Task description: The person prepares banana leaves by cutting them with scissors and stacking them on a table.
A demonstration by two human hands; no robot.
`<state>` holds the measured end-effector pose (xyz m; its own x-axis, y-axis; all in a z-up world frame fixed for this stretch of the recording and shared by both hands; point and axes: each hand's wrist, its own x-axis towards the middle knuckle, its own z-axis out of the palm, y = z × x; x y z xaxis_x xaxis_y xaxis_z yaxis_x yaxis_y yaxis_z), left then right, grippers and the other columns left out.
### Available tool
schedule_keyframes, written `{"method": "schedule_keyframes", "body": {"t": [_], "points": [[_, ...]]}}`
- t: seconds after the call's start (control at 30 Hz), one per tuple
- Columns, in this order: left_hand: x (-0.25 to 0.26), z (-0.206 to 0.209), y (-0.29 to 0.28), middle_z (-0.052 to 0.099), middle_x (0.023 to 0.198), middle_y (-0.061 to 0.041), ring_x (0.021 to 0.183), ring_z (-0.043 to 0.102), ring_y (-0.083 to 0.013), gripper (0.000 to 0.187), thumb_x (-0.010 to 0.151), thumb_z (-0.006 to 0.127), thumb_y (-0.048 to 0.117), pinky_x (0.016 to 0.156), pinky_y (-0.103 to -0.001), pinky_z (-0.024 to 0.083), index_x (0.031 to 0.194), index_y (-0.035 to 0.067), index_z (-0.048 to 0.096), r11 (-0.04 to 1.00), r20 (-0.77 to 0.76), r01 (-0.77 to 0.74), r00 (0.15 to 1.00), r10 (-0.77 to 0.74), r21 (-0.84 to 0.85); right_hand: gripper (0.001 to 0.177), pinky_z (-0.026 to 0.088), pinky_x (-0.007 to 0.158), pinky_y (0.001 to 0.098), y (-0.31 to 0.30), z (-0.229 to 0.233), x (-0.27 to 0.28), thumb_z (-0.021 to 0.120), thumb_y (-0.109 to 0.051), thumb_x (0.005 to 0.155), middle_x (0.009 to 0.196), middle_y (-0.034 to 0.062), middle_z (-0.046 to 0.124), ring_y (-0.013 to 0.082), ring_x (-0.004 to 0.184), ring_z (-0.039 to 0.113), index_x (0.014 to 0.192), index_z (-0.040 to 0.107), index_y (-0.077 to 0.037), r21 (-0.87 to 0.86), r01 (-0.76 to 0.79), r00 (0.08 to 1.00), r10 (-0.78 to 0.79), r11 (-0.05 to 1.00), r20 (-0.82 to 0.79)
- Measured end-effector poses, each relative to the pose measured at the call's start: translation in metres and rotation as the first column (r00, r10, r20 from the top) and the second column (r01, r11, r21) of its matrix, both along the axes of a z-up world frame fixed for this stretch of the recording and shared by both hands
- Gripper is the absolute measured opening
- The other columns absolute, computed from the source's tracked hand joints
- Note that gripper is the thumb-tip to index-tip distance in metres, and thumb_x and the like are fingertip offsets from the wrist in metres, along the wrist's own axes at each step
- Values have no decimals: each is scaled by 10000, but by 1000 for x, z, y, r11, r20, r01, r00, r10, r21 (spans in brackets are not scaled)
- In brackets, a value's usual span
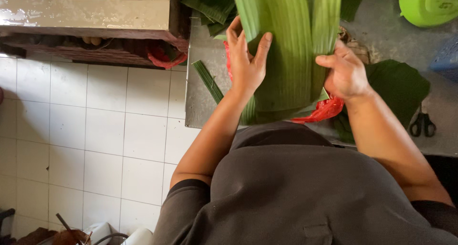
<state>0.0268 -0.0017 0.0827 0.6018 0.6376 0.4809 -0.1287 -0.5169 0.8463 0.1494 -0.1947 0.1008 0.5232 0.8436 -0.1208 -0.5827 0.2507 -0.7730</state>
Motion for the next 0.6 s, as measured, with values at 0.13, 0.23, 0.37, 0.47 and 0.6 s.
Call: {"method": "schedule_keyframes", "body": {"t": [0.13, 0.23, 0.37, 0.47, 0.6], "points": [[-5, 4, -6, 469, 1498, -163, 1433, 442, -339, 308, 1039, 722, 177, 1214, -443, 409, 1319, 79, 635, 998, -90, -33, 995, 38, 59, 635, 524, 1101, 388, -4, 6, -12, 712, 86, 861, 1342, 84, 623, 194, 1255, 611, 1450, 529, -63, -128, 16, 923, 35, 992, 383], [-8, 4, -1, 454, 1517, -138, 1444, 420, -294, 453, 1046, 734, 202, 1217, -410, 395, 1451, 93, 564, 997, -83, 20, 996, -14, 74, 542, 519, 1123, 363, -8, 3, -14, 738, 75, 942, 1391, 92, 653, 178, 1283, 625, 1446, 583, -46, -139, 98, 895, -26, 986, 444], [-34, 13, 40, 477, 1539, -145, 1460, 431, -311, 775, 851, 860, 267, 1196, -441, 385, 1499, 91, 472, 680, 93, 367, 910, -404, -634, 436, 525, 1143, 359, -24, 3, -5, 745, 115, 961, 1310, 101, 685, 187, 1250, 653, 1350, 614, -33, -32, 107, 855, -75, 994, 513], [-58, 21, 36, 562, 1469, -91, 1394, 513, -258, 801, 815, 884, 214, 1177, -415, 420, 1507, 99, 495, 339, 339, 610, 729, -594, -716, 433, 547, 1092, 354, -33, 9, -4, 714, 135, 967, 1280, 73, 699, 187, 1219, 677, 1341, 627, -64, 85, 79, 869, -111, 993, 482], [-70, 29, 25, 632, 1151, -95, 1055, 570, -202, 446, 994, 796, 65, 932, -354, 457, 1389, -17, 607, 534, 72, 550, 737, -672, -642, 572, 522, 1134, 339, -33, 14, -8, 638, 182, 946, 1373, 73, 673, 188, 1295, 646, 1441, 580, -98, 221, 66, 930, -140, 973, 339]]}}
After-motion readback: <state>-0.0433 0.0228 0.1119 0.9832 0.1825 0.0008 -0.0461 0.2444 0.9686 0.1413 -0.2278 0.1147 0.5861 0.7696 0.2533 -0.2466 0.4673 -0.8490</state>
